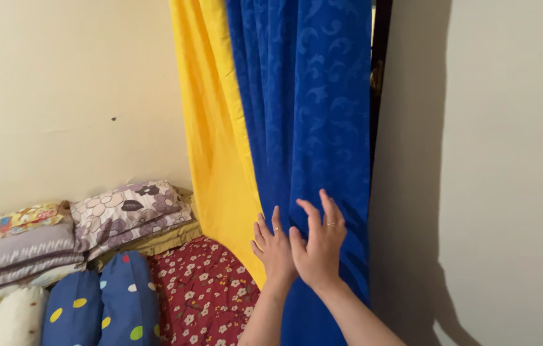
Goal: The person coils a black power cable and places it in a blue basket. They then open a desk drawer, remove several items including a wallet, a phone, and stationery, and place them on the desk. After briefly handling the items, they return them to the drawer and close it.
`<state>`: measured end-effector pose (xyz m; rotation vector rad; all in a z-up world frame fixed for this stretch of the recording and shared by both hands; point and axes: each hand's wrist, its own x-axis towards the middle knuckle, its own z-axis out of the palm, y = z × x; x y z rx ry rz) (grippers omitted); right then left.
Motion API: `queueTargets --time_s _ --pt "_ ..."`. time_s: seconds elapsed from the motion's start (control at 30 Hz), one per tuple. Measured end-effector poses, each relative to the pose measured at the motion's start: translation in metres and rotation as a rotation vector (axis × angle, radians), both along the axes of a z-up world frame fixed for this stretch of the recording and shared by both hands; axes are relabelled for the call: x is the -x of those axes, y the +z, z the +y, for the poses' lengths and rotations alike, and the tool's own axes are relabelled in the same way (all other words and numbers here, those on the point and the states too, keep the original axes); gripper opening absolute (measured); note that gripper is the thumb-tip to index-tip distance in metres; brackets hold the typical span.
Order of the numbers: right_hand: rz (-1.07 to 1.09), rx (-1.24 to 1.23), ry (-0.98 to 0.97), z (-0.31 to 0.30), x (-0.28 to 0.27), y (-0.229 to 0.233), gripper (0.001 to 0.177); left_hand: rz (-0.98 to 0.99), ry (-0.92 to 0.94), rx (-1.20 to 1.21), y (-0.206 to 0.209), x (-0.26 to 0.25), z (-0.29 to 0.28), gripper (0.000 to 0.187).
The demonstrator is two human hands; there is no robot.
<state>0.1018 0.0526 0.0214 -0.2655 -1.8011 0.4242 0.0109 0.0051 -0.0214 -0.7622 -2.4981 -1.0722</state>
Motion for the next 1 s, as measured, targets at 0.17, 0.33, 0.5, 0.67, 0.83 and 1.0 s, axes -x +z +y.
queueTargets --time_s 0.17,0.33,0.5,0.67,0.83,1.0 --pt "-0.094 0.022 0.146 -0.025 0.015 -0.011 0.053 0.105 0.076 0.131 -0.017 -0.004 -0.033 0.074" --pt "-0.094 0.062 0.281 -0.058 0.055 -0.033 0.054 0.091 0.229 0.014 -0.030 0.000 -0.094 0.080" --pt "-0.112 0.040 0.441 -0.132 0.083 -0.055 0.055 0.042 0.408 0.001 -0.033 -0.002 -0.181 0.078" --pt "-0.117 0.050 0.630 -0.229 0.107 -0.058 0.051 0.017 0.570 -0.013 -0.017 -0.008 -0.283 0.082" --pt "-0.207 0.029 0.815 -0.366 0.106 -0.061 0.051 0.015 0.784 -0.008 -0.010 -0.031 -0.416 0.080" --pt "-0.205 0.013 1.046 -0.511 0.080 -0.052 0.050 -0.079 1.049 0.060 -0.008 -0.075 -0.567 0.100"
